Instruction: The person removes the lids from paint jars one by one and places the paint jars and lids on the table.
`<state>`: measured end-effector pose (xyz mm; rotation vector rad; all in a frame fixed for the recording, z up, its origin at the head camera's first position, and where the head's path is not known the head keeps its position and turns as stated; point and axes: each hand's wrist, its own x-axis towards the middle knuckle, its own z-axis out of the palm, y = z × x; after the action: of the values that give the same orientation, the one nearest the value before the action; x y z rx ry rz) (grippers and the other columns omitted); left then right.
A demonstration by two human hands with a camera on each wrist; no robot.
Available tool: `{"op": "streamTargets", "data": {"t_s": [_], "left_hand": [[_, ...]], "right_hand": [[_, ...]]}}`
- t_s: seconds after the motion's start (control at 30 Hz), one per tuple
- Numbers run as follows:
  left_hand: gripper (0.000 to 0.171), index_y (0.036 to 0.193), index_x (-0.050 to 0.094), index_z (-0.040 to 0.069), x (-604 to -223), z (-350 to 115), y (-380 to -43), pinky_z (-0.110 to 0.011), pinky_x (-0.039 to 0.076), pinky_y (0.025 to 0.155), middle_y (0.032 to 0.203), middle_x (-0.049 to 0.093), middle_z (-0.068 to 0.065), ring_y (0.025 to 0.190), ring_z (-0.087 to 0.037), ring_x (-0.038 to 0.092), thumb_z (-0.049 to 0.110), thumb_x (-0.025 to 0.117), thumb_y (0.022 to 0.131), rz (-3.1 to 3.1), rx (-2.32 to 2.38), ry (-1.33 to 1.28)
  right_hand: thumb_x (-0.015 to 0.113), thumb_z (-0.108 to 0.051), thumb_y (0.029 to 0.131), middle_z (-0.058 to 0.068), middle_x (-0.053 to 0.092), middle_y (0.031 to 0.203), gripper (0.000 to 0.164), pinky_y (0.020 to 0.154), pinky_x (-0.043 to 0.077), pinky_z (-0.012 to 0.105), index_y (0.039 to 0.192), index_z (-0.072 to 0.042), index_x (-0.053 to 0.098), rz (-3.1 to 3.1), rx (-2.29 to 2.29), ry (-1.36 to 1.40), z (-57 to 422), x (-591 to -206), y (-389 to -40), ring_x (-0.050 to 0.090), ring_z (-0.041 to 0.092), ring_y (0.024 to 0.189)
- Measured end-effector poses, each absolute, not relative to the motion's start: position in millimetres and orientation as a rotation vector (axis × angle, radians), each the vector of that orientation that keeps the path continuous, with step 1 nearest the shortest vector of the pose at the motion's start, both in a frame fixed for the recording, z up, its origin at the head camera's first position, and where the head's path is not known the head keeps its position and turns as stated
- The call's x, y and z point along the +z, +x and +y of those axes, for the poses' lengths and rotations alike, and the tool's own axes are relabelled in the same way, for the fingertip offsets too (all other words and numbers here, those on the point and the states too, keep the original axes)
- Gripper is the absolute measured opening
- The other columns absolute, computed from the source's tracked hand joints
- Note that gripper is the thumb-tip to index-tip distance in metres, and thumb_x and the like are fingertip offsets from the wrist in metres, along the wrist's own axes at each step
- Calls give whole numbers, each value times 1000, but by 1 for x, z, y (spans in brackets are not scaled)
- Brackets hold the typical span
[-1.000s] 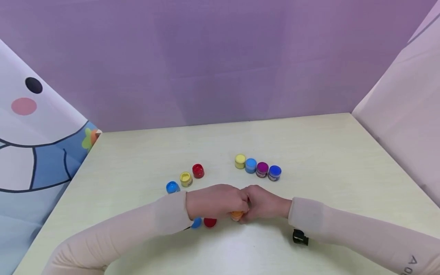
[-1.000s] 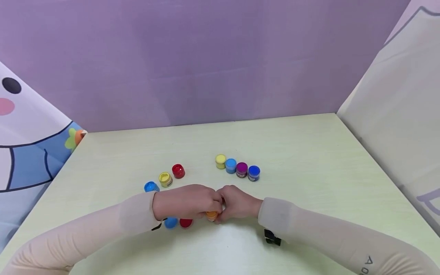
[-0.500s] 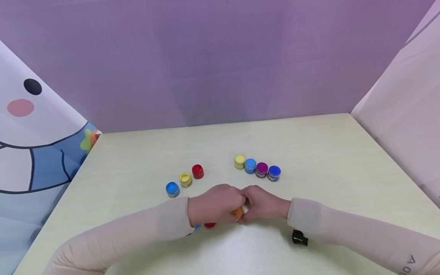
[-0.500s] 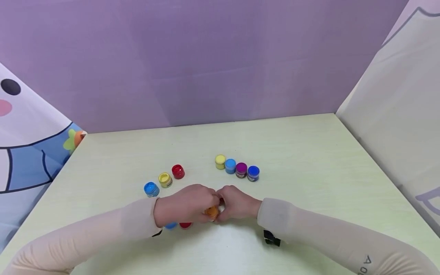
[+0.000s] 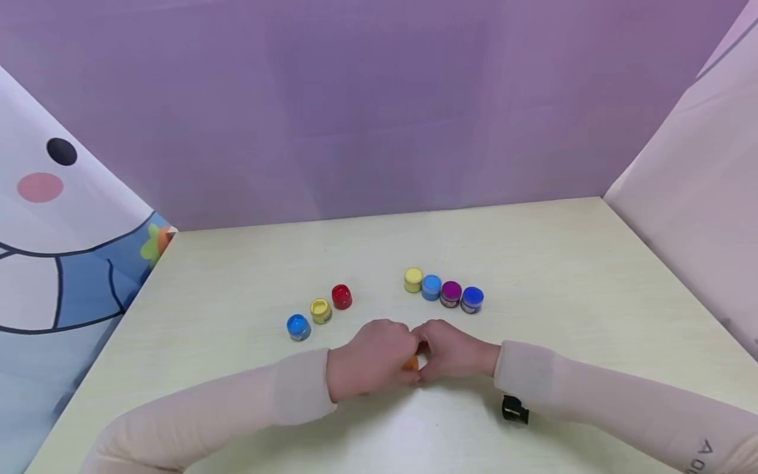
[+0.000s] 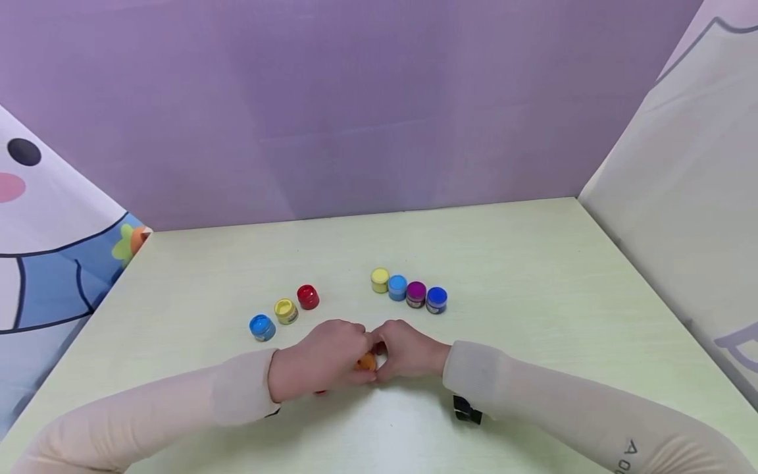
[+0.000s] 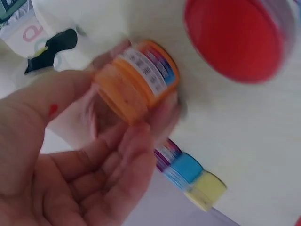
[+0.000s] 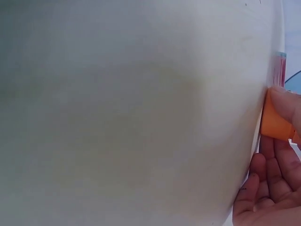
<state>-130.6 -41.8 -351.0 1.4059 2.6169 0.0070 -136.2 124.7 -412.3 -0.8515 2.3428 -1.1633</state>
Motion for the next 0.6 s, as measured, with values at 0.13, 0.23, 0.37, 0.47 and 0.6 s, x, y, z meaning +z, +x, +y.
{"op": "streamTargets", "data": {"t_s": [0.13, 0.23, 0.37, 0.47, 0.6], "left_hand": [[28, 93, 62, 15, -348, -47, -139, -13, 37, 59, 71, 52, 10, 64, -4, 45, 35, 72, 75, 2503, 83, 1523], [26, 99, 63, 15, -345, -49, -145, -10, 37, 68, 83, 59, 10, 72, -2, 47, 26, 72, 77, 2370, 90, 1706], [19, 96, 64, 16, -344, -50, -149, -8, 35, 71, 85, 58, 10, 73, -2, 46, 20, 70, 79, 2254, 55, 1890], [15, 93, 65, 15, -346, -50, -150, -7, 34, 69, 82, 55, 9, 72, -1, 45, 19, 69, 80, 2220, 53, 1942], [14, 91, 65, 16, -347, -49, -151, -7, 34, 68, 80, 54, 9, 70, -1, 44, 21, 70, 79, 2214, 21, 1959]], "right_hand": [[79, -15, 66, -11, 61, 77, 29, 67, 45, 25, 91, -19, 65, 2292, -1175, -822, 126, -409, -137, 52, 9, 70], [80, -14, 65, -11, 62, 76, 28, 66, 46, 25, 89, -20, 65, 2271, -1180, -787, 126, -408, -138, 54, 9, 69], [78, -12, 66, -11, 63, 76, 25, 67, 47, 27, 86, -20, 66, 2248, -1209, -817, 126, -408, -139, 56, 9, 68], [78, -11, 67, -10, 63, 75, 23, 66, 47, 27, 85, -19, 66, 2239, -1227, -854, 126, -408, -139, 55, 8, 67], [78, -12, 67, -11, 63, 76, 24, 66, 47, 27, 87, -19, 66, 2248, -1226, -860, 126, -409, -138, 55, 7, 67]]}}
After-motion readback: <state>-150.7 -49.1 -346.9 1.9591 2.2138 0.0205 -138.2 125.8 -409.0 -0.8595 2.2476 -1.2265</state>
